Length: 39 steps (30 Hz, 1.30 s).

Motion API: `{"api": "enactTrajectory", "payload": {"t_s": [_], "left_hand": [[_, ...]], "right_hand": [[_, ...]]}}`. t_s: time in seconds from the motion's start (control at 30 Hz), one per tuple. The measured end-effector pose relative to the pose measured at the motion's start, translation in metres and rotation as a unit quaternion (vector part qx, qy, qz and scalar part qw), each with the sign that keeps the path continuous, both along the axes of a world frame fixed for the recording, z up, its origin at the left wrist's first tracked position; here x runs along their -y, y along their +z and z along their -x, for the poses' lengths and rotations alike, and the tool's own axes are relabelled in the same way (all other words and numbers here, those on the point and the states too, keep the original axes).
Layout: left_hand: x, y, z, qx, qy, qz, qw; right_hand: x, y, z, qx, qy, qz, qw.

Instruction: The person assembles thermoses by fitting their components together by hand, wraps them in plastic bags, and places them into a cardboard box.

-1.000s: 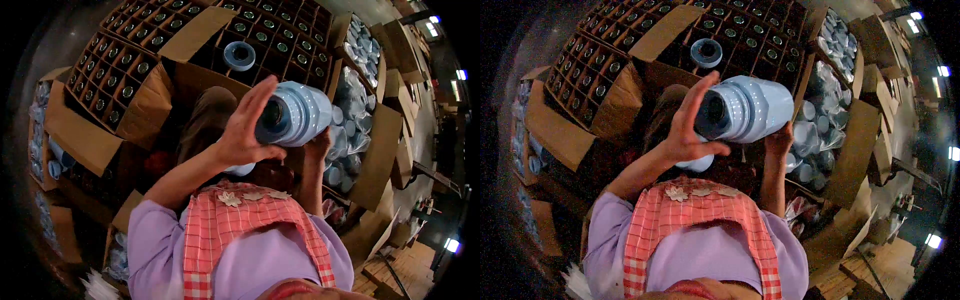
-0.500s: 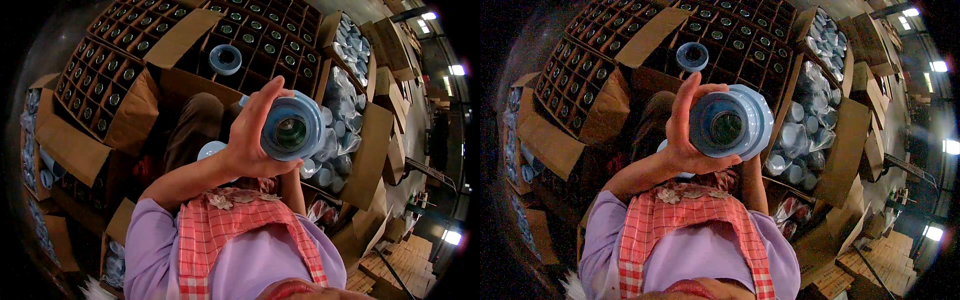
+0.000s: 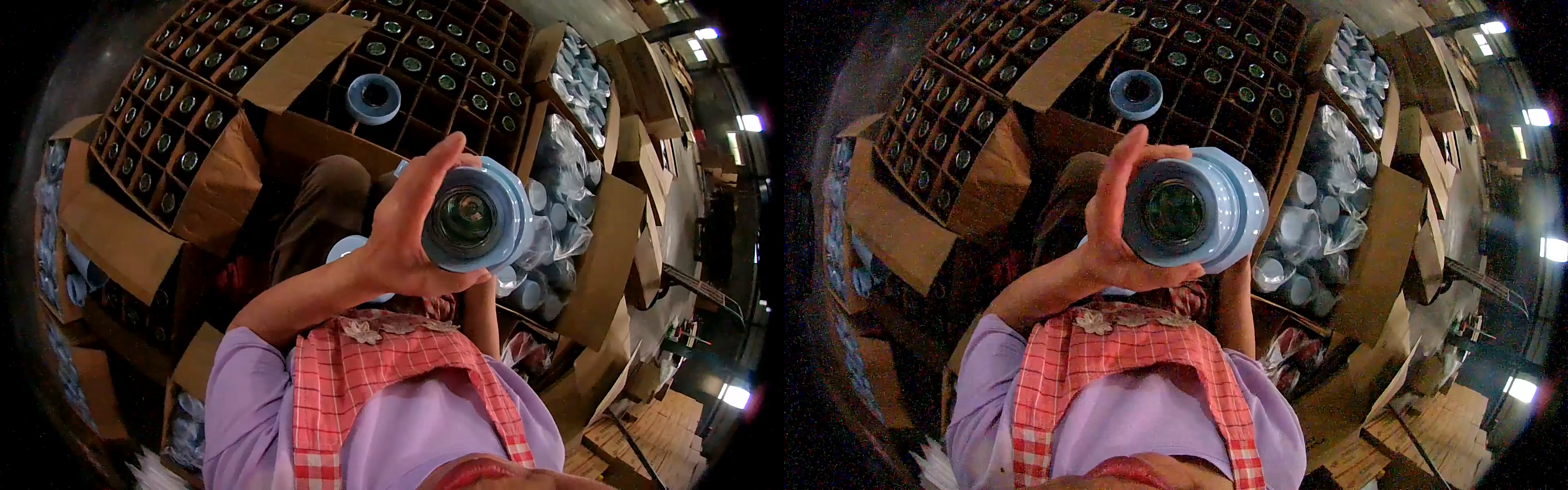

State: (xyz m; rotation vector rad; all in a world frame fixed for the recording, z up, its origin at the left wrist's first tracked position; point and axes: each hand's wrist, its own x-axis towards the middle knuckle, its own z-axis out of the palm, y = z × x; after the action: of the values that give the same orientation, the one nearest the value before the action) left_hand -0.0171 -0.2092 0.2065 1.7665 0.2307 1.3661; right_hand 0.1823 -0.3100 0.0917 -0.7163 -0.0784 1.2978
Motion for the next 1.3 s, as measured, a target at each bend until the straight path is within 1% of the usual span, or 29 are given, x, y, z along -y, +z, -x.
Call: {"api": "enactTrajectory", "payload": {"t_s": [0.1,0.3,0.4,0.5,0.6,0.63,0.67,0.73,0.8,0.83,0.87,0.93,0.97,1.0,1.07,1.17,1.27,1.3], "left_hand": [[-0.001,-0.002,0.001,0.000,0.027,0.002,1.000],[-0.012,-0.003,0.014,-0.001,0.007,-0.034,0.999],[-0.018,-0.004,0.025,-0.022,0.006,-0.082,0.996],[-0.016,-0.012,0.030,0.006,0.004,-0.052,0.999],[-0.029,-0.032,0.051,-0.031,-0.017,0.004,0.999],[-0.035,-0.050,0.055,0.063,-0.117,0.155,0.979],[-0.036,-0.055,0.071,0.056,-0.138,0.253,0.956],[-0.030,-0.051,0.087,0.037,-0.050,0.317,0.946],[-0.027,-0.065,0.102,0.038,-0.029,0.411,0.911],[-0.026,-0.076,0.110,0.039,-0.013,0.455,0.890],[-0.025,-0.092,0.121,0.073,-0.007,0.503,0.861],[-0.032,-0.114,0.140,0.139,0.011,0.592,0.794],[-0.034,-0.123,0.149,0.165,0.007,0.616,0.771],[-0.037,-0.123,0.152,0.174,0.000,0.627,0.759],[-0.040,-0.120,0.153,0.178,-0.017,0.629,0.756],[-0.044,-0.113,0.150,0.172,-0.035,0.620,0.765],[-0.047,-0.110,0.144,0.160,-0.044,0.612,0.773],[-0.048,-0.110,0.142,0.155,-0.043,0.609,0.776]], "right_hand": [[-0.002,0.000,0.001,0.008,0.006,0.000,1.000],[-0.003,-0.004,0.000,0.017,0.019,0.010,1.000],[-0.005,-0.004,-0.005,0.026,0.028,0.019,0.999],[-0.009,0.001,-0.012,0.054,0.046,0.033,0.997],[-0.026,0.013,-0.022,0.134,0.075,0.070,0.986],[-0.032,0.018,-0.023,0.168,0.082,0.084,0.979],[-0.037,0.026,-0.021,0.204,0.090,0.098,0.970],[-0.046,0.042,-0.009,0.302,0.108,0.118,0.940],[-0.055,0.061,0.014,0.397,0.120,0.124,0.901],[-0.056,0.061,0.025,0.445,0.116,0.077,0.885],[-0.056,0.060,0.035,0.491,0.110,0.030,0.863],[-0.058,0.085,0.048,0.534,0.140,-0.050,0.832],[-0.057,0.092,0.055,0.556,0.147,-0.069,0.815],[-0.057,0.090,0.059,0.575,0.132,-0.123,0.798],[-0.058,0.090,0.066,0.639,0.100,-0.165,0.745],[-0.061,0.092,0.066,0.686,0.095,-0.159,0.704],[-0.064,0.105,0.063,0.746,0.117,-0.155,0.637],[-0.065,0.107,0.059,0.748,0.135,-0.158,0.631]]}}
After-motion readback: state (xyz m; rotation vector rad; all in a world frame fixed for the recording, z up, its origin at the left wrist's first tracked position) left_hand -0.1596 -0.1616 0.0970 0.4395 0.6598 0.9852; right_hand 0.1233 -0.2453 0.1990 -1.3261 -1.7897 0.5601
